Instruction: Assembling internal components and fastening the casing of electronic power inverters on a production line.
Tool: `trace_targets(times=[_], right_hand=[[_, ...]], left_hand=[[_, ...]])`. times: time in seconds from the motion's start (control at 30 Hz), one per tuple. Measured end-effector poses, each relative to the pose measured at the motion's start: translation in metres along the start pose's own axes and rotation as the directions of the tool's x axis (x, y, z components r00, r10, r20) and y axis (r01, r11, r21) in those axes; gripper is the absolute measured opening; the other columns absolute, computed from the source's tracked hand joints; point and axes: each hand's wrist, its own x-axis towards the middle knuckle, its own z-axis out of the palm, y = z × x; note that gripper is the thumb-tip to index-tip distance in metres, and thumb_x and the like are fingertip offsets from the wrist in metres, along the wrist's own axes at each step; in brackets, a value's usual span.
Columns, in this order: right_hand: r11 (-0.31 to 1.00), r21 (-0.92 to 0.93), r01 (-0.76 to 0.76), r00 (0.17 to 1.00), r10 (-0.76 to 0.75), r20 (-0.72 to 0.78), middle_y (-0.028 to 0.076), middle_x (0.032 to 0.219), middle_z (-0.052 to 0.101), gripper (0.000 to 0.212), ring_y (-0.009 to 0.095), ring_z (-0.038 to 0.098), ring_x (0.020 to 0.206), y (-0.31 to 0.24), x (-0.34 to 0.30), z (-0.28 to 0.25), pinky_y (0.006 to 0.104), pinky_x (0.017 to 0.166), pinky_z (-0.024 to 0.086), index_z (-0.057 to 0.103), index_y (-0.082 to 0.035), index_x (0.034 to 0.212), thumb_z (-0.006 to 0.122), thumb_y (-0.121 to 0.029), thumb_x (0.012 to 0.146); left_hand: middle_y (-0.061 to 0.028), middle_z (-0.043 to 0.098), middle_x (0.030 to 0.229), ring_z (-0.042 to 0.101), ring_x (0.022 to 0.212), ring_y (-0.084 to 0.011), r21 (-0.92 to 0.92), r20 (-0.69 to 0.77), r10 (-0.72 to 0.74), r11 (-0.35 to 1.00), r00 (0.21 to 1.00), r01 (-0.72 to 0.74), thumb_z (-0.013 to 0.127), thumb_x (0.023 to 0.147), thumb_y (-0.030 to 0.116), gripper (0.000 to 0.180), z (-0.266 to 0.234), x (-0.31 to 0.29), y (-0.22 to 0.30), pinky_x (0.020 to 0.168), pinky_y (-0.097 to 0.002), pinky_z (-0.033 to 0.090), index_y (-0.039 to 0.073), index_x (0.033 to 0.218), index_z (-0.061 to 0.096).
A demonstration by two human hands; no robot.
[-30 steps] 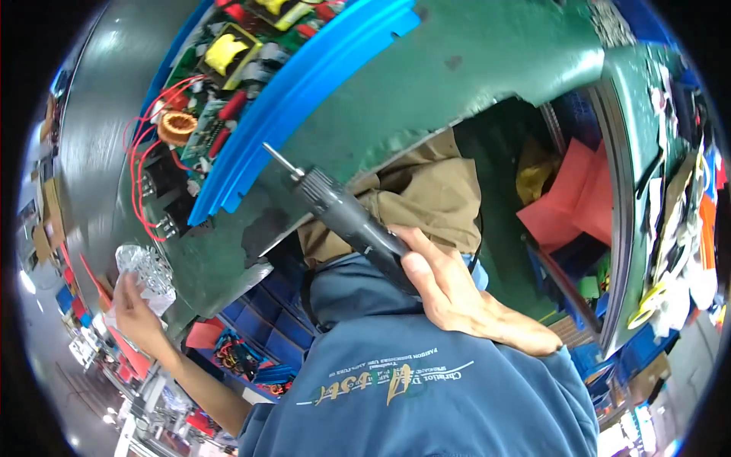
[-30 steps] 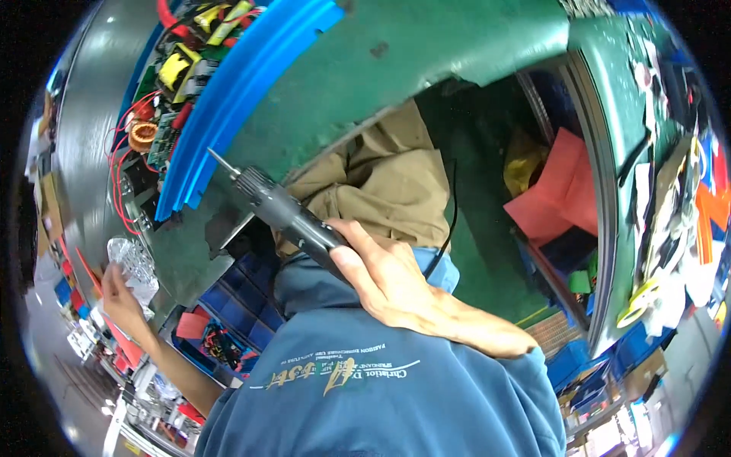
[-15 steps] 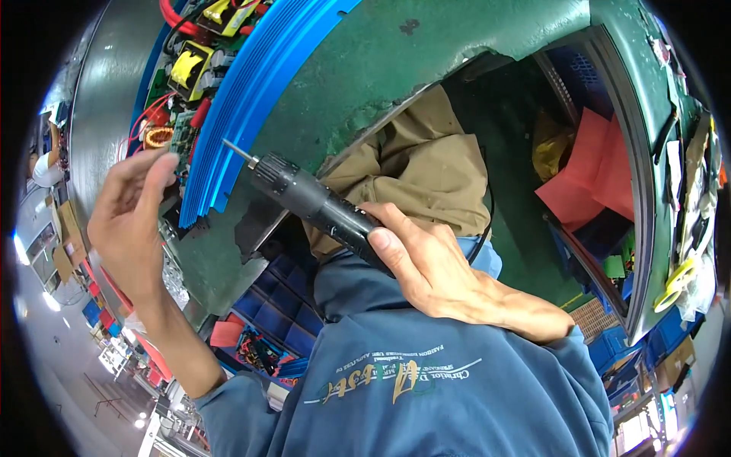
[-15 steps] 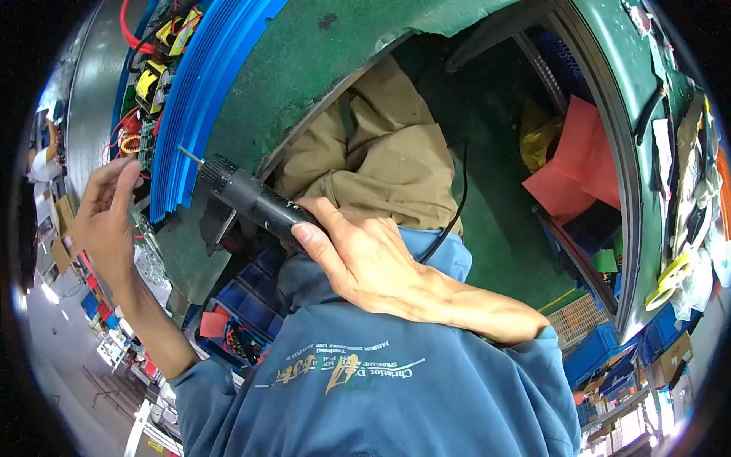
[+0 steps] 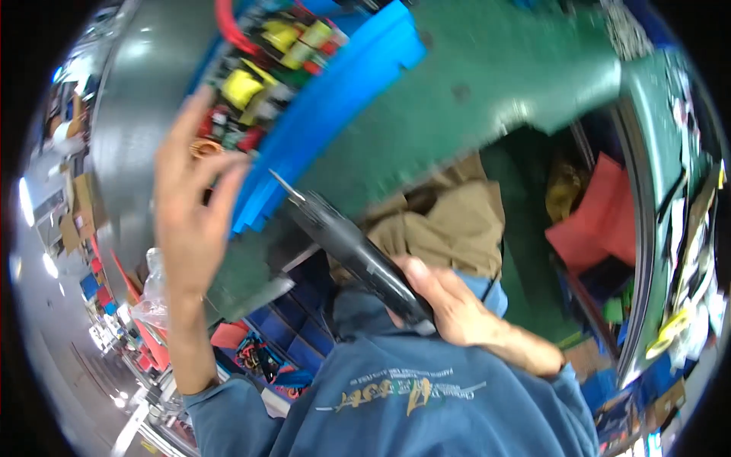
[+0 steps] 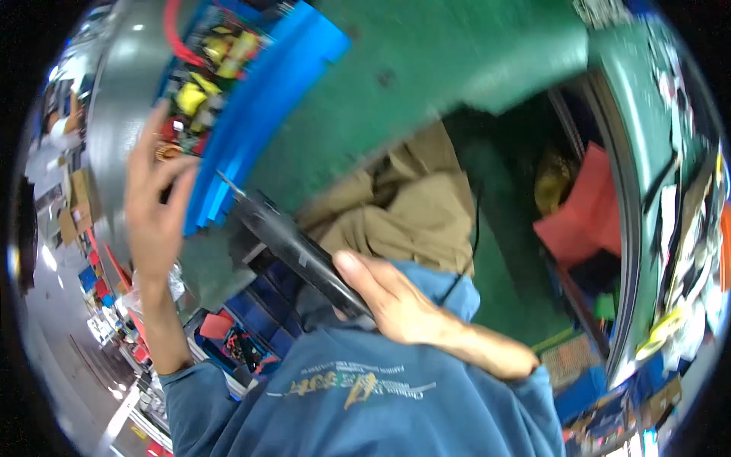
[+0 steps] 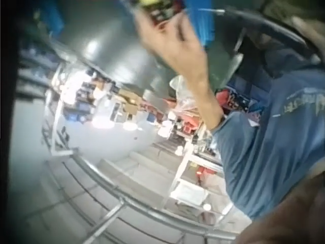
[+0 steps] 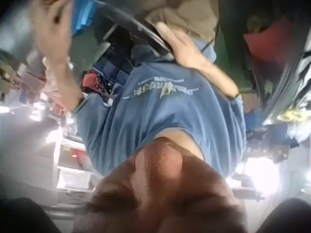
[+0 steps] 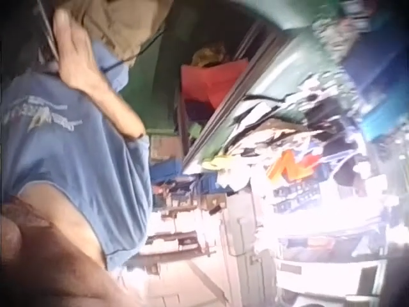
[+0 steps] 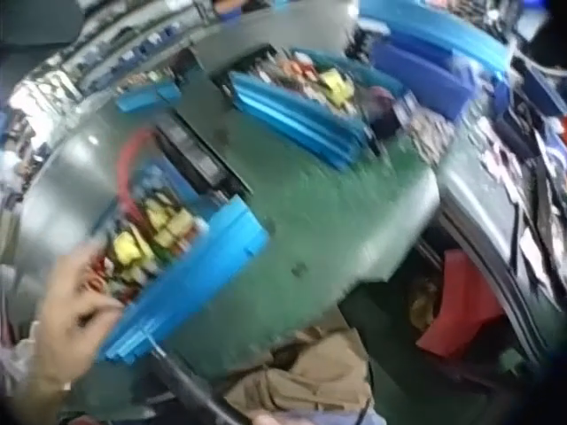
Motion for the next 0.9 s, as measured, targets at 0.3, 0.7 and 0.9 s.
trace_targets(times=[0.3, 0.7, 0.9], right_hand=[[0.935, 0.256, -0.246, 0.969, 0.238, 0.060, 0.010, 0.078, 0.066, 0.098, 0.014, 0.060, 0.065, -0.001, -0.004, 0.016, 0.0253, 0.061, 0.046, 0.049, 0.007, 0.138, 0.020, -0.077, 0.097], [0.968, 0.079, -0.239, 0.964, 0.246, -0.099, 0.010, 0.079, 0.065, 0.099, 0.014, 0.059, 0.064, -0.012, -0.004, 0.028, 0.0265, 0.061, 0.045, 0.050, 0.007, 0.136, 0.022, -0.078, 0.096], [0.967, 0.045, -0.250, 0.963, 0.253, -0.094, 0.010, 0.074, 0.063, 0.100, 0.014, 0.057, 0.059, -0.001, 0.005, 0.022, 0.0263, 0.057, 0.043, 0.047, 0.005, 0.140, 0.029, -0.081, 0.093]], left_hand=[[-0.0149, 0.050, 0.151, 0.047, 0.139, -0.0352, -0.283, 0.037, -0.053, 0.957, 0.998, 0.062, 0.076, 0.079, 0.003, 0.013, -0.001, -0.012, -0.011, 0.112, -0.0483, 0.038, 0.003, 0.092, 0.073], [-0.0208, 0.045, 0.153, 0.041, 0.145, -0.0348, -0.311, 0.232, -0.018, 0.946, 0.973, 0.092, 0.063, 0.081, -0.001, 0.034, -0.024, -0.014, -0.001, 0.122, -0.0552, 0.024, -0.010, 0.114, 0.064], [-0.0169, 0.053, 0.149, 0.046, 0.143, -0.0305, -0.231, 0.139, -0.017, 0.972, 0.990, 0.050, 0.063, 0.087, 0.000, 0.031, -0.008, -0.031, -0.006, 0.120, -0.0511, 0.030, -0.010, 0.116, 0.065]])
